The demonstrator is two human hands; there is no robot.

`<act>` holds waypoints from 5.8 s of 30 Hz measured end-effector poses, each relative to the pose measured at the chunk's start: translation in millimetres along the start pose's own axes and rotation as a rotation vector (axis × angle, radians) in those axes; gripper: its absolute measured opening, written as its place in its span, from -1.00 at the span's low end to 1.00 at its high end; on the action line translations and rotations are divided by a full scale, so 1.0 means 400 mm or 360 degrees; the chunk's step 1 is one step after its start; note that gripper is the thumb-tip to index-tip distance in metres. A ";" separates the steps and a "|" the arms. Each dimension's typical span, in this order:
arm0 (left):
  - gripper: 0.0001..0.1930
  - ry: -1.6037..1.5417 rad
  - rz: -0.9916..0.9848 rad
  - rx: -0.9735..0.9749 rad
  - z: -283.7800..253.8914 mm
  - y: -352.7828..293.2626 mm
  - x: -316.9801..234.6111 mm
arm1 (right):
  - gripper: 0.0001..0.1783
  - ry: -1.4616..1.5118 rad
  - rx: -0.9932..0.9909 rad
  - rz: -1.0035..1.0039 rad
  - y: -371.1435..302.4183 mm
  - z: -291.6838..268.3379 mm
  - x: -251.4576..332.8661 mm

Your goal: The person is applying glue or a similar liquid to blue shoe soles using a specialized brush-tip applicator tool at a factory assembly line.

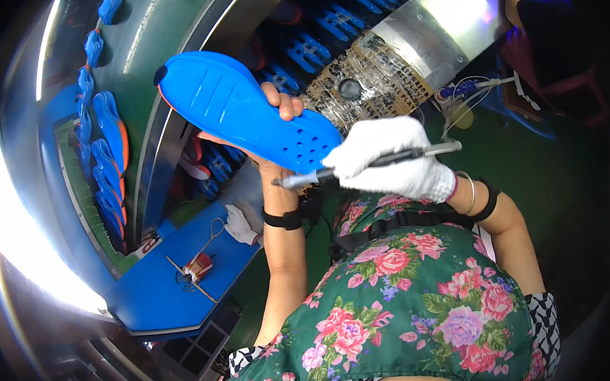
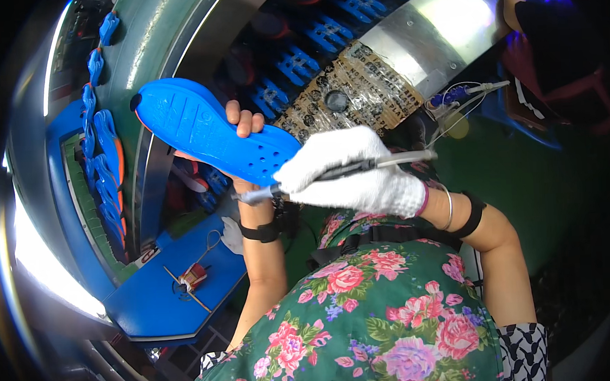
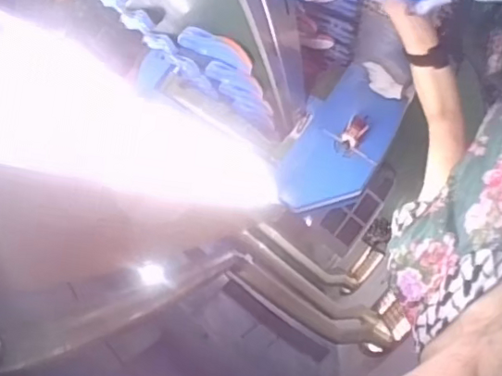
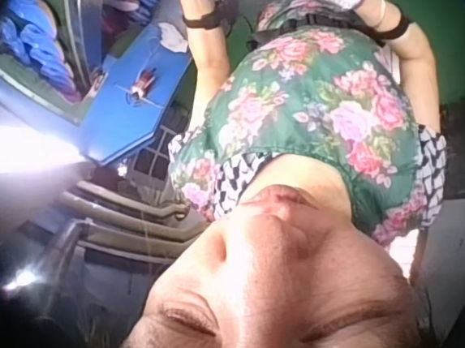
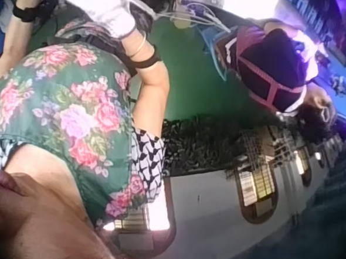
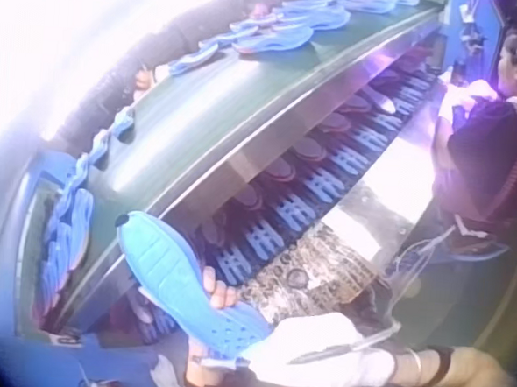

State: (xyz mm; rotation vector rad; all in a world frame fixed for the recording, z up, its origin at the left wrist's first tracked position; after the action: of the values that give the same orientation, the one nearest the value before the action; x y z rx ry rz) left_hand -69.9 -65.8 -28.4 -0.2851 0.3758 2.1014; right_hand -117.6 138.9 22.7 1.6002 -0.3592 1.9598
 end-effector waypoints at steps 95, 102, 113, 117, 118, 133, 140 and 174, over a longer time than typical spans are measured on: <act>0.01 0.0312 -0.0169 -0.0338 0.049 -0.099 0.183 | -0.79 -0.0920 -0.0470 -0.0587 0.060 -0.076 0.120; 0.12 -0.0409 -0.0299 -0.0286 0.060 -0.076 0.182 | -0.76 -0.0579 -0.0382 -0.0376 0.048 -0.071 0.056; 0.11 -0.0418 -0.0328 -0.0294 0.085 -0.061 0.182 | -0.67 -0.0741 -0.0149 -0.0427 0.014 -0.088 0.061; 0.12 -0.0337 -0.0390 -0.0086 0.057 -0.053 0.170 | -0.67 -0.0997 -0.0144 -0.0651 -0.020 -0.023 0.040; 0.12 -0.0331 -0.0399 -0.0014 0.052 -0.054 0.163 | -0.66 -0.1001 -0.0087 -0.0626 -0.030 -0.012 0.043; 0.10 -0.0140 -0.0401 -0.0089 0.038 -0.037 0.145 | -0.82 -0.0526 -0.0168 -0.0182 -0.014 -0.089 0.027; 0.16 -0.0377 -0.0676 -0.0017 0.047 -0.022 0.135 | -0.80 -0.0521 0.0140 -0.0158 -0.041 -0.052 0.041; 0.01 -0.0313 -0.1005 0.0052 0.019 0.044 0.113 | -0.82 -0.0639 0.0018 -0.0123 0.041 -0.081 0.044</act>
State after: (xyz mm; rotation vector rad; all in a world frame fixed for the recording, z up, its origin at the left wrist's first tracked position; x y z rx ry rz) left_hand -109.1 -36.9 -34.4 -0.1483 0.1697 1.4840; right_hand -155.1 148.1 33.9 1.9839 -0.4348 1.5788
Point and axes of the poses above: each hand's wrist, its own y-axis towards the middle knuckle, its own z-axis out of the palm, x = y × z, the point moved 4 cm from there along y, towards the middle knuckle, and after that the axes turned 11 degrees about z, right-handed, at the moved point
